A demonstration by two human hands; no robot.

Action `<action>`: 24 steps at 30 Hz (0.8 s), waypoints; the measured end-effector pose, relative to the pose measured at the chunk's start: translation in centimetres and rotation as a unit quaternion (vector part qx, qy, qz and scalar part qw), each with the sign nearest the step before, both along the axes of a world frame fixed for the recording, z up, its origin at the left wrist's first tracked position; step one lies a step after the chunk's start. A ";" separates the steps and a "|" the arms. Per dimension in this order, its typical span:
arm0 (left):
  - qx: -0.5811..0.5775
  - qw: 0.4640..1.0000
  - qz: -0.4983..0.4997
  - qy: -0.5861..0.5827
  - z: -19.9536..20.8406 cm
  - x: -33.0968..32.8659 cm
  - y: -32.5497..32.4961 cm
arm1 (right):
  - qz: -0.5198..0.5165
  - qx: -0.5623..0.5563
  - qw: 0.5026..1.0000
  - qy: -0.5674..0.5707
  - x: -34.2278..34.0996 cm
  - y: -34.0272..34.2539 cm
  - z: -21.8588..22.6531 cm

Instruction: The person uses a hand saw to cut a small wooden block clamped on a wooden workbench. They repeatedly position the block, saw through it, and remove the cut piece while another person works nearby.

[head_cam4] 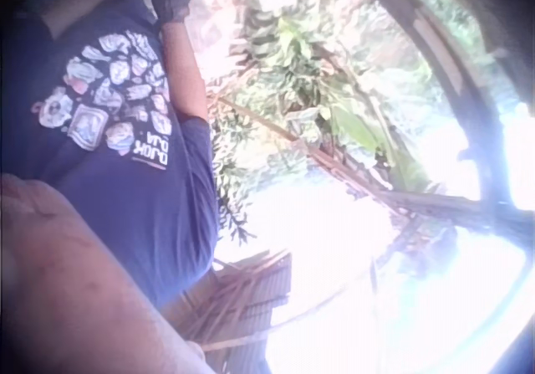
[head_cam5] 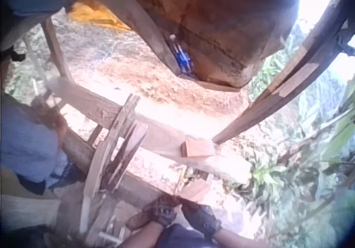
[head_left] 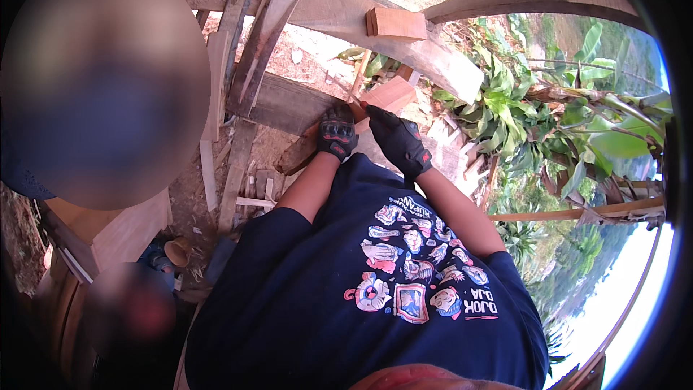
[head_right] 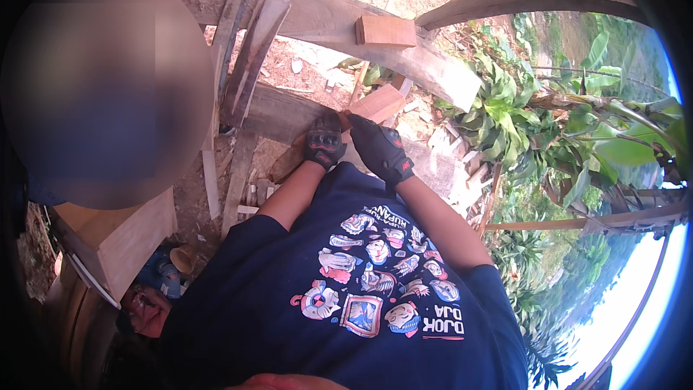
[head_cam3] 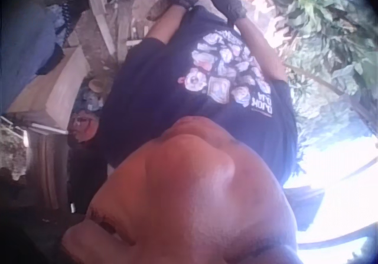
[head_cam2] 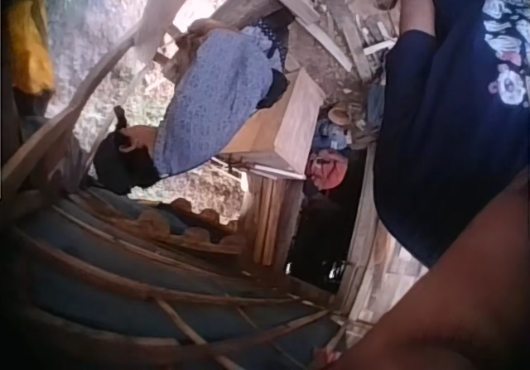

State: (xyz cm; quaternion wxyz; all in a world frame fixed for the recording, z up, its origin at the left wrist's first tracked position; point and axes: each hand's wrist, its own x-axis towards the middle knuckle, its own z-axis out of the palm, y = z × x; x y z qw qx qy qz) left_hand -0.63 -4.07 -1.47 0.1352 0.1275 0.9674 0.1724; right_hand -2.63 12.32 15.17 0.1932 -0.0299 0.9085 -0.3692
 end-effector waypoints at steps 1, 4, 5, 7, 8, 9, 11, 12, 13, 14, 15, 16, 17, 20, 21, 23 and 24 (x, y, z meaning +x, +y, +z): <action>-0.002 0.999 0.018 -0.042 0.3 -0.6 0.3 | -0.003 0.016 1.000 -0.024 1.1 0.6 2.6; -0.028 0.989 0.039 -0.142 1.4 -1.7 -0.4 | -0.024 -0.026 0.999 -0.021 3.7 2.7 11.9; -0.033 0.990 0.045 -0.127 0.9 -1.5 -0.3 | -0.005 0.012 0.999 -0.030 4.9 4.1 14.0; -0.038 0.993 0.056 -0.099 -0.3 -0.8 0.1 | 0.016 0.014 0.999 0.027 6.2 5.6 17.8; -0.049 0.990 0.054 -0.120 0.2 -1.0 0.0 | 0.003 0.018 1.000 0.003 6.1 5.9 19.5; -0.045 0.989 0.051 -0.128 0.4 -1.1 0.1 | -0.006 0.024 1.000 -0.014 6.6 6.3 19.8; -0.039 0.988 0.050 -0.143 1.0 -1.4 0.4 | -0.020 0.033 0.998 -0.048 7.0 7.4 20.0; -0.054 0.989 0.042 -0.132 1.2 -1.2 0.6 | -0.028 0.014 0.999 -0.040 6.7 7.2 19.5; -0.070 0.990 0.036 -0.121 1.5 -0.9 0.9 | -0.020 0.021 0.999 -0.043 6.1 7.0 19.0; -0.085 0.990 0.031 -0.110 1.6 -0.7 1.1 | -0.010 0.027 0.998 -0.047 5.3 6.8 18.5; -0.077 0.993 0.043 -0.072 0.8 -0.5 0.7 | 0.009 0.027 0.998 -0.049 4.2 6.5 17.4; -0.069 0.995 0.068 -0.035 -0.4 0.1 0.3 | 0.033 -0.015 0.999 -0.001 2.9 5.8 15.6; -0.051 0.997 0.054 0.000 -1.2 0.5 0.7 | 0.030 0.001 1.000 0.006 2.5 5.5 13.4; -0.076 0.996 0.054 -0.016 -0.9 0.7 1.0 | 0.015 -0.004 0.998 -0.063 -0.3 2.2 5.8; -0.064 0.997 0.047 -0.014 -0.9 1.0 0.8 | 0.026 0.004 0.999 -0.044 -1.0 1.1 2.6; -0.042 0.998 0.044 -0.002 -2.0 0.6 1.0 | 0.048 -0.011 0.999 0.020 -3.8 -1.1 -2.0; -0.022 0.999 0.041 -0.006 -1.8 0.8 0.9 | 0.058 -0.006 0.998 0.023 -4.3 -1.7 -4.2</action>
